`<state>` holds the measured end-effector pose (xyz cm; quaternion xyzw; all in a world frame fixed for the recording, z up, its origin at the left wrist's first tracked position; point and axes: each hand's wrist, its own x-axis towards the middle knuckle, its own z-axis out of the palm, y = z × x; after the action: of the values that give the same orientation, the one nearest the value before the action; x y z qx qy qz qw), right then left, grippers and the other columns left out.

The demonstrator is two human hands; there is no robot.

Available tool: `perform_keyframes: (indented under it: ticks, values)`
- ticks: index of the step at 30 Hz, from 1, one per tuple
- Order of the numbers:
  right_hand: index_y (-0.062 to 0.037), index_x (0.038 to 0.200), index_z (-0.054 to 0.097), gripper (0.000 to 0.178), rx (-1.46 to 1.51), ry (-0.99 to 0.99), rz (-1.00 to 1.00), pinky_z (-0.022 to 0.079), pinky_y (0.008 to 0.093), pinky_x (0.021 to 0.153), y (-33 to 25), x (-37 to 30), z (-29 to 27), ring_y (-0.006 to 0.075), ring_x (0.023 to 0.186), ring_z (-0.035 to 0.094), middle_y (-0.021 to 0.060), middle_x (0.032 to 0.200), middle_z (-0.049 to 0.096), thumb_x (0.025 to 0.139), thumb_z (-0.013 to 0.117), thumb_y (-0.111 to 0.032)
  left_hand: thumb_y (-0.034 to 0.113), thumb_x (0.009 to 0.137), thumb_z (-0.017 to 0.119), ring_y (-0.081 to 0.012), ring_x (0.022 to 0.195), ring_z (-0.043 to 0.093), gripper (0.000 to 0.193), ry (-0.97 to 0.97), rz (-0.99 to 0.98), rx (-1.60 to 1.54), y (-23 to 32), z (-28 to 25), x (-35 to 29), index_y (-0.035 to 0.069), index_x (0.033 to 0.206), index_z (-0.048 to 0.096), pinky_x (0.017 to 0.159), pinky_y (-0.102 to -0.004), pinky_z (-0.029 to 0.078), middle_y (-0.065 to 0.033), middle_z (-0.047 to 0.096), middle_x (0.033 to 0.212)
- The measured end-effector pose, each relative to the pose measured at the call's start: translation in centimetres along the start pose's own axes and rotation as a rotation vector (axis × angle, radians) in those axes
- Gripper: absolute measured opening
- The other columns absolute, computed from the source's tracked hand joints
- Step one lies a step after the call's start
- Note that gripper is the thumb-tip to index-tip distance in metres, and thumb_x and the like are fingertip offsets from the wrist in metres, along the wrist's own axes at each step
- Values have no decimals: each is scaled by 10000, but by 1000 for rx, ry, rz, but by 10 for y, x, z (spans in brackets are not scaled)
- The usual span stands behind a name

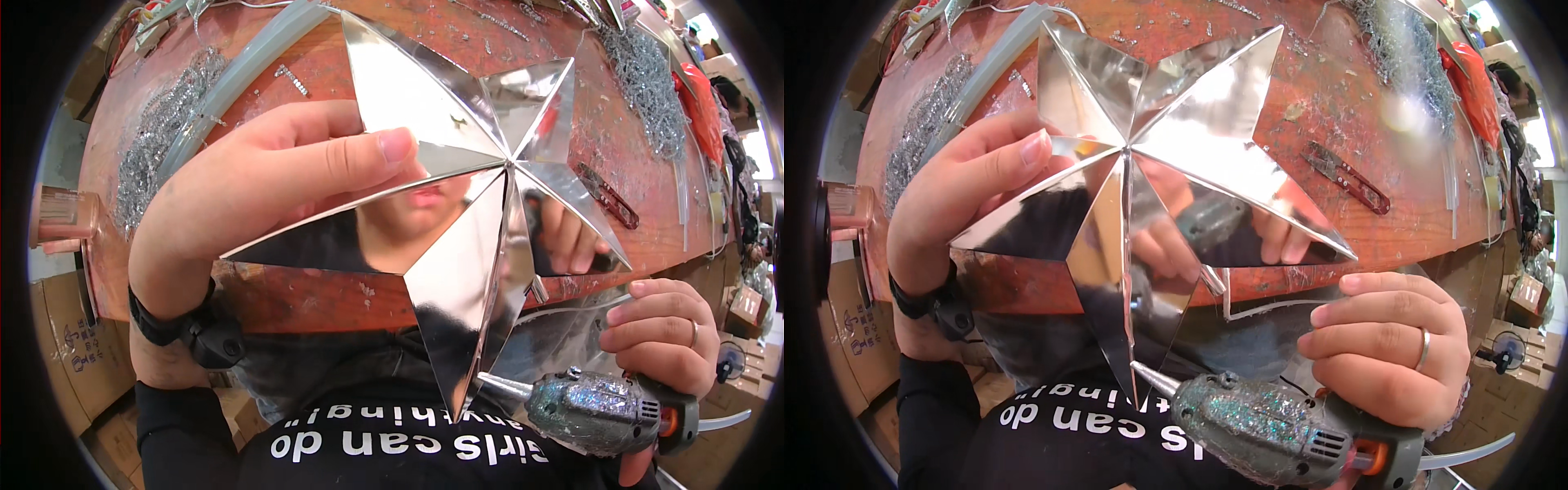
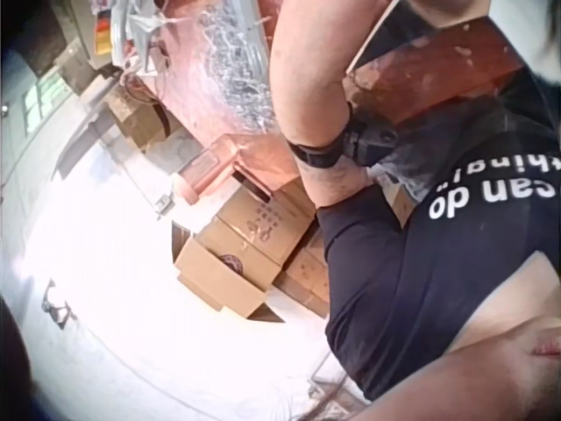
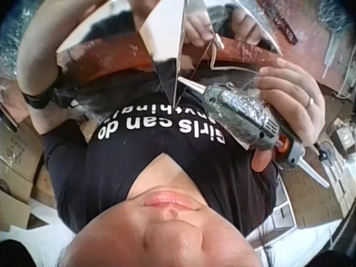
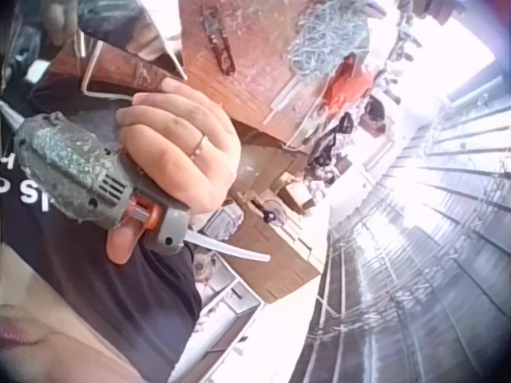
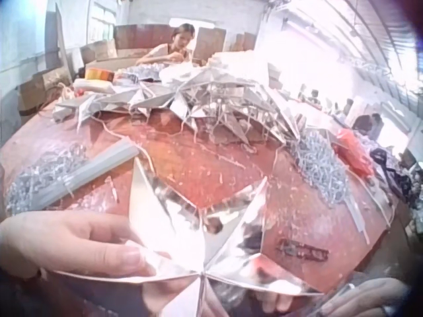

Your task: The person uses a hot glue gun to apply adhesive to the edges of a silver metallic star ornament. They then press a strip of silver sequins onto the glued edges, repeating the process for multiple points of the star.

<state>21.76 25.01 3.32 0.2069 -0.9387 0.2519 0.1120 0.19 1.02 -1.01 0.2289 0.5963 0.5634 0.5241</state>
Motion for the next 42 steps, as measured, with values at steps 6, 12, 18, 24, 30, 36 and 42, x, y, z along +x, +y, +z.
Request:
perform_keyframes:
  ticks: [6,12,18,24,30,36,42]
  values:
    - [-77,768,599,125,24,16,-8,528,348,695,-1,-5,5,183,700,642,44,761,685,693,670,-148,307,945,546,-118,1035,588,431,35,10,9,-4,0,0,-17,1228,514,885,-246,470,-85,615,1118]
    - [-70,720,592,139,52,11,-19,521,340,666,0,-5,12,177,650,608,33,698,654,643,643,-174,323,937,551,-117,1041,578,449,137,29,81,-12,0,-1,-17,1230,522,907,-257,456,-76,619,1114]
    - [-76,693,580,134,61,-12,-14,511,330,637,-7,-7,9,171,617,581,24,653,622,636,639,-182,303,944,547,-122,1016,591,409,159,41,60,-6,6,0,-16,1199,539,885,-259,469,-74,629,1097]
    - [-82,693,582,124,86,-74,-50,513,329,639,-6,-9,16,171,622,583,16,658,617,633,642,-173,295,957,536,-116,972,608,371,168,41,44,-16,0,-5,-11,1168,551,852,-255,483,-73,638,1072]
    - [-82,766,600,108,49,-105,-70,531,351,687,-8,-25,-8,200,708,651,40,763,673,735,635,-179,262,979,502,-116,991,608,380,128,52,3,-3,12,-3,-17,1237,511,853,-246,484,-77,632,1099]
    - [39,943,563,914,198,645,435,455,323,658,23,-114,4,168,693,568,148,876,641,678,512,-834,235,988,496,-134,1133,530,480,160,25,-241,-12,24,-26,18,1390,347,960,-272,424,-75,547,1238]
    - [26,1108,583,432,-152,633,746,409,232,682,68,-100,19,111,762,514,19,877,563,867,663,-324,299,955,555,-123,859,641,408,198,-105,-526,-40,51,-60,29,1247,465,719,-267,533,-38,622,1022]
